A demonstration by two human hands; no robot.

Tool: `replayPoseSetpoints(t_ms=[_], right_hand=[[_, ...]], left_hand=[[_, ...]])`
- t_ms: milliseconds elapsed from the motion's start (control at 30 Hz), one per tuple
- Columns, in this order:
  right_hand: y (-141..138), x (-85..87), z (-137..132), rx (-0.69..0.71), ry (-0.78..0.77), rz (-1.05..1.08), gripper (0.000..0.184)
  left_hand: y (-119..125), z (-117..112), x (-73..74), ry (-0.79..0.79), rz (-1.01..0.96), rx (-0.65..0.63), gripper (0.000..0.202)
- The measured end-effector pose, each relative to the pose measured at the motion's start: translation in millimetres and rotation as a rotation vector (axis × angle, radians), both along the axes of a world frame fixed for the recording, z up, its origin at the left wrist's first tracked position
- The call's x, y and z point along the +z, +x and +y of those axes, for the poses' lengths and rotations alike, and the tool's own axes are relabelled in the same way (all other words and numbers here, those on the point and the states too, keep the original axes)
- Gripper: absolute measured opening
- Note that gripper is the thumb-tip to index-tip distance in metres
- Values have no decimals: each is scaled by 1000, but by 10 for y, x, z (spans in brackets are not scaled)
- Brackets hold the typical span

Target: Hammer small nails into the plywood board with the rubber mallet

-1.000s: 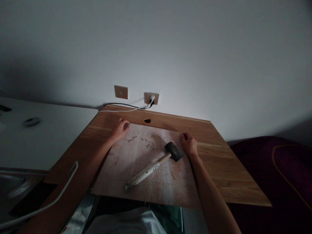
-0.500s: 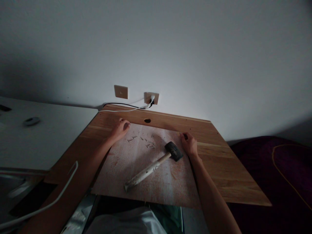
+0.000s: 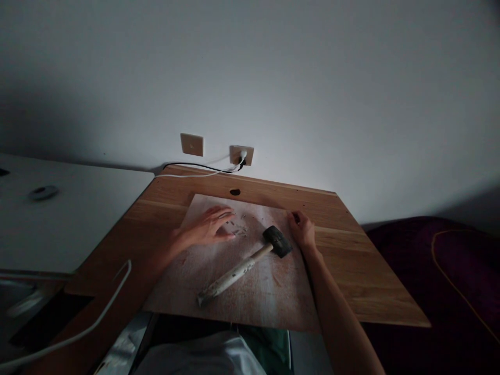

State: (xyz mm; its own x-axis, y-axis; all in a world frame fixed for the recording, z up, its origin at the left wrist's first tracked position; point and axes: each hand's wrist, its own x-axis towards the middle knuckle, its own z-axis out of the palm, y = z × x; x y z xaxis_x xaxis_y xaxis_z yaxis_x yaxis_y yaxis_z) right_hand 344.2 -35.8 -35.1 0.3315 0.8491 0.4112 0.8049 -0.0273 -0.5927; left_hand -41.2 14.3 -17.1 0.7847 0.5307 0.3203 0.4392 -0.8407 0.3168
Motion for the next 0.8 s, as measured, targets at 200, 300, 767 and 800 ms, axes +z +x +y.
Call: replayPoseSetpoints(t_ms=[200, 300, 767, 800], right_hand=[[-10, -4, -10, -9, 1, 0, 48], [-18, 4, -18, -17, 0, 2, 49], [-15, 5, -8, -4, 2, 6, 51], [-16, 4, -8, -4, 2, 7, 51]], left_hand=[[16, 1, -15, -20, -46, -4, 51], [36, -12, 7, -29, -83, 3, 43], [45, 39, 38, 3, -145, 90, 19], [45, 42, 35, -1, -149, 88, 18]])
